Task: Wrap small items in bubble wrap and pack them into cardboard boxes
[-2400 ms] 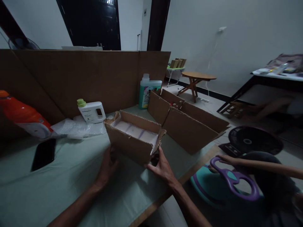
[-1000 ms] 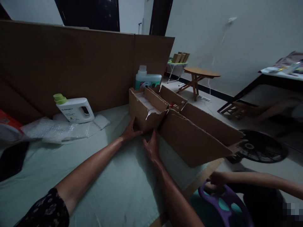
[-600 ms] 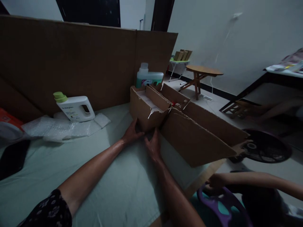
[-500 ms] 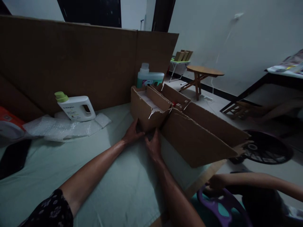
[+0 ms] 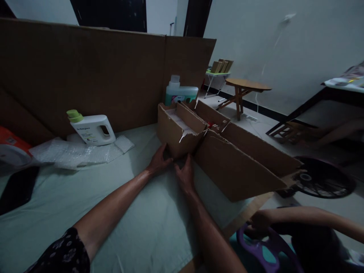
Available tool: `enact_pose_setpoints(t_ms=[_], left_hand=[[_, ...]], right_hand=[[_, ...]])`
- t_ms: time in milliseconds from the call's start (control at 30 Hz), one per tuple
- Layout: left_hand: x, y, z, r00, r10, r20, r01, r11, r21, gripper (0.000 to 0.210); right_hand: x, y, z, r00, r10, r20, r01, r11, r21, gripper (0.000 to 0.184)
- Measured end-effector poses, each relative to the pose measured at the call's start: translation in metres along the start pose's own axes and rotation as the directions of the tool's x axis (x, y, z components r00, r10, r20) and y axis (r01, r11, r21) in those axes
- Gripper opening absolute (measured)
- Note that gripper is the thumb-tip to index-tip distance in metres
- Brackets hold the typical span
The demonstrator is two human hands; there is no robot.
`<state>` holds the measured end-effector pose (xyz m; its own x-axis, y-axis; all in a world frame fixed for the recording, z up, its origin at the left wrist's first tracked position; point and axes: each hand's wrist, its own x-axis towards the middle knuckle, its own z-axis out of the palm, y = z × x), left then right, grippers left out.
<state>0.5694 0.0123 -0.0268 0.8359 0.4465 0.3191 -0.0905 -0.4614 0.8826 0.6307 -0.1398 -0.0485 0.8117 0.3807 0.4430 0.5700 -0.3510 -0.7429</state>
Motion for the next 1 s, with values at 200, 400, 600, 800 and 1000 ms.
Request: enact_pose_setpoints(t_ms=[200, 400, 600, 800, 1000], left_hand=[[-0.004, 0.007, -0.001, 1.000, 0.017, -0.010, -0.016, 0.993, 0.120, 0.081], [-0.023, 0.022, -0.001, 0.999, 0.045, 0.013, -0.047, 0.950, 0.309, 0.081], [-0.054, 0.037, -0.006, 0.992, 0.069, 0.102, -0.110, 0.873, 0.475, 0.057], [-0.105, 0.059, -0.020, 0.974, 0.084, 0.212, -0.194, 0.792, 0.579, 0.048], [-0.177, 0.076, -0.031, 0.944, 0.083, 0.320, -0.269, 0.754, 0.599, 0.058]], right_hand=[[0.000, -0.006, -0.006, 1.000, 0.019, -0.017, -0.020, 1.000, -0.025, 0.050], [0.002, -0.016, -0.015, 0.994, -0.075, 0.082, 0.083, 0.992, -0.095, 0.014], [0.002, -0.026, -0.015, 0.978, -0.116, 0.172, 0.154, 0.962, -0.224, 0.026], [-0.021, -0.047, -0.016, 0.959, -0.111, 0.259, 0.205, 0.906, -0.370, 0.039], [-0.071, -0.069, -0.035, 0.929, -0.086, 0.359, 0.255, 0.854, -0.453, 0.043]])
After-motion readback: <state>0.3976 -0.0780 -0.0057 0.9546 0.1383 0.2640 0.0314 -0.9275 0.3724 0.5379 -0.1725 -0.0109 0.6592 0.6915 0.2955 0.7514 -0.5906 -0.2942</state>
